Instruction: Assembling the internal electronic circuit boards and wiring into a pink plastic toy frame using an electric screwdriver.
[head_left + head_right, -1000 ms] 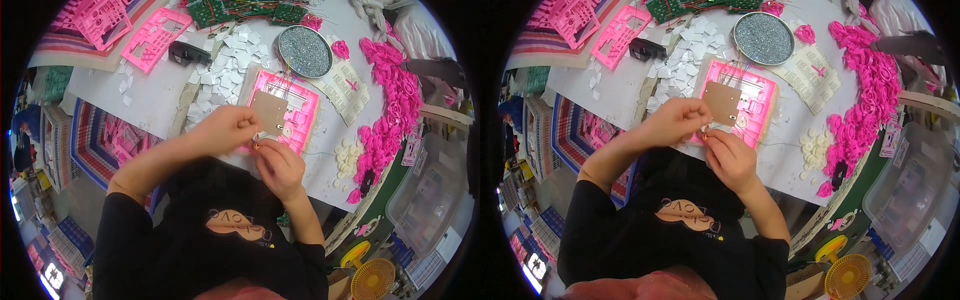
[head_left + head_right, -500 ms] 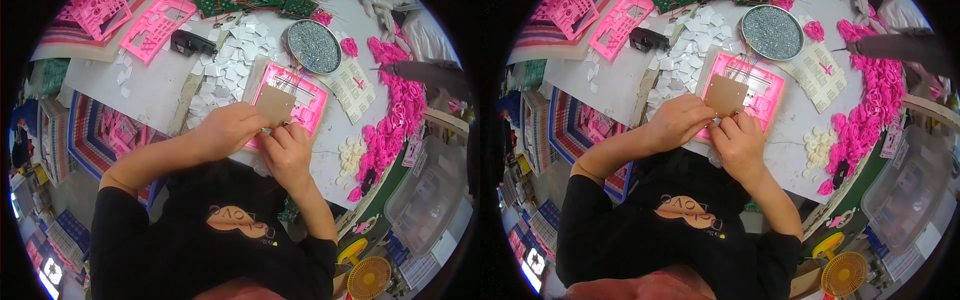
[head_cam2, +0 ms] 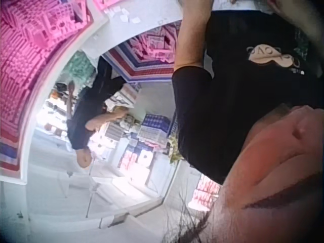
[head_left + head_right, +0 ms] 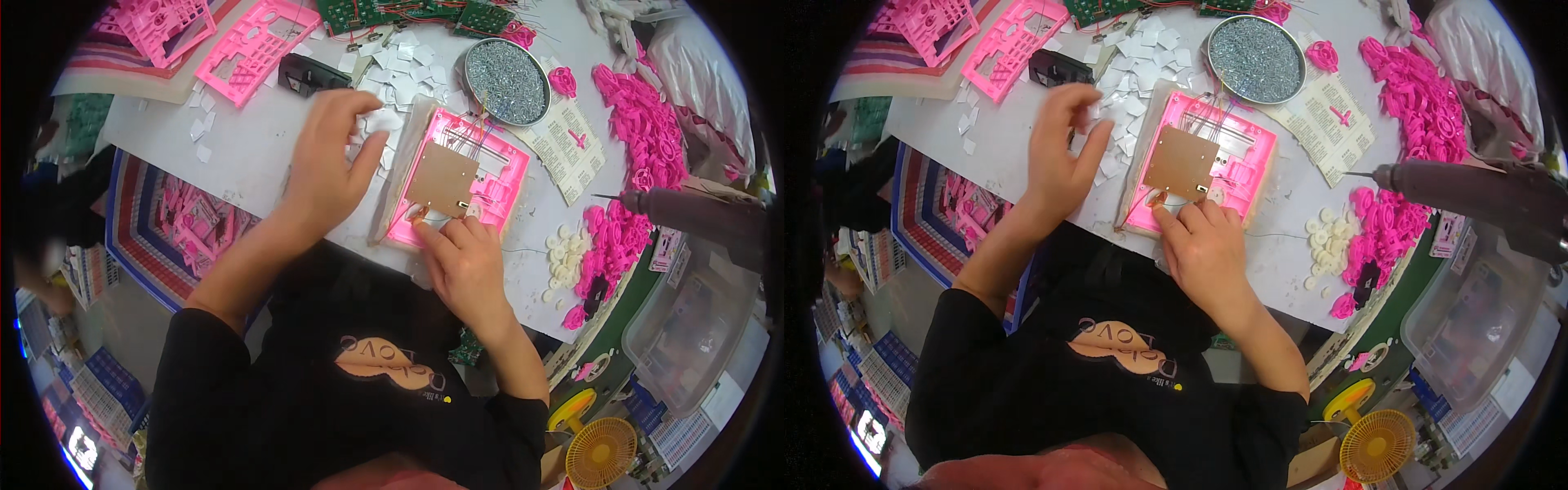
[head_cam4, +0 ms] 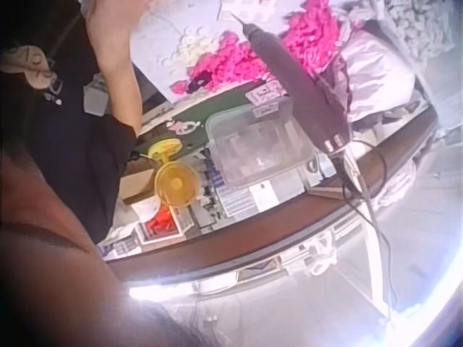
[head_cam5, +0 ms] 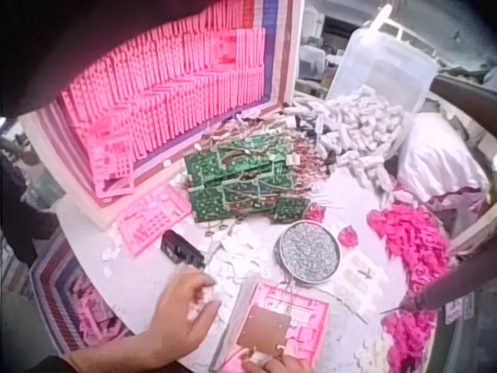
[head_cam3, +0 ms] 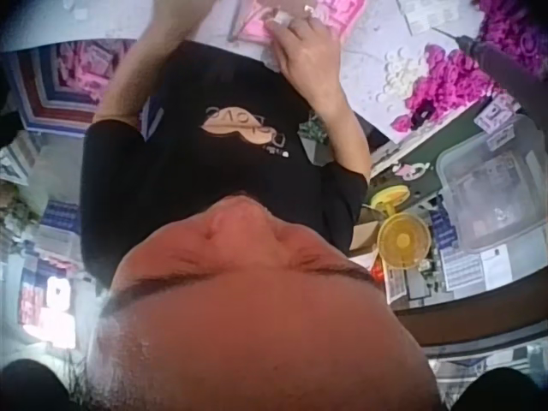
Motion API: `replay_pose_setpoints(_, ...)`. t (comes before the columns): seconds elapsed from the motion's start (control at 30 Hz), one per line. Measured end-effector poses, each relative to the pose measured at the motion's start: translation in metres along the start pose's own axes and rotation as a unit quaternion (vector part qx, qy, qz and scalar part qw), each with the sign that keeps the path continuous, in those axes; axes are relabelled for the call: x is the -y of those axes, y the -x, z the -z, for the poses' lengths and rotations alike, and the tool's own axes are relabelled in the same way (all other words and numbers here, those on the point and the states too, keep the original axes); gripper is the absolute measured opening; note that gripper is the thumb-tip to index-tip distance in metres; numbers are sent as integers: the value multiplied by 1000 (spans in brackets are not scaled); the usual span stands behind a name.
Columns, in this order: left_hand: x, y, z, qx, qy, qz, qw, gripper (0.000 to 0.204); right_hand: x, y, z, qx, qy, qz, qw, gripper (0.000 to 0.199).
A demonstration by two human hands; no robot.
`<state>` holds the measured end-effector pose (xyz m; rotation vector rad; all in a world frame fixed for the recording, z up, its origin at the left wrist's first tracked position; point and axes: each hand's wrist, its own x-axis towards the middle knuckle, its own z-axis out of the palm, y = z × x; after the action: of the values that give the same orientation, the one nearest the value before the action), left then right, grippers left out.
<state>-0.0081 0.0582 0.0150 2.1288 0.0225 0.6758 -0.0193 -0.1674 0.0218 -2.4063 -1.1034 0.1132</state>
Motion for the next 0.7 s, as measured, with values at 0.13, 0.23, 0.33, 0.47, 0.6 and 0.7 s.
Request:
replay_pose_setpoints(0.13,-18,48,23,217,22,86,972,21,6,3,-11,-28,29,-20,999,36)
replay_pose_setpoints(0.23,-3,83,20,300,1,39,953,14,8,1,-10,-32,43,-15,998,37)
replay_pose_setpoints(0.33,-9,76,29,335,88,164,924,9,1,3,-6,-34,10,11,999,36)
replay_pose_setpoints(0.47,-11,46,34,225,99,152,957,7,2,-7,0,-46,-6,19,999,35)
replay_pose_setpoints(0.6,-7,11,8,160,79,60,982,8,7,-10,-10,-40,23,-7,999,36)
replay_pose_setpoints(0.7,-9,4,-12,142,95,24,985,10,13,-10,-11,-26,50,-6,998,39)
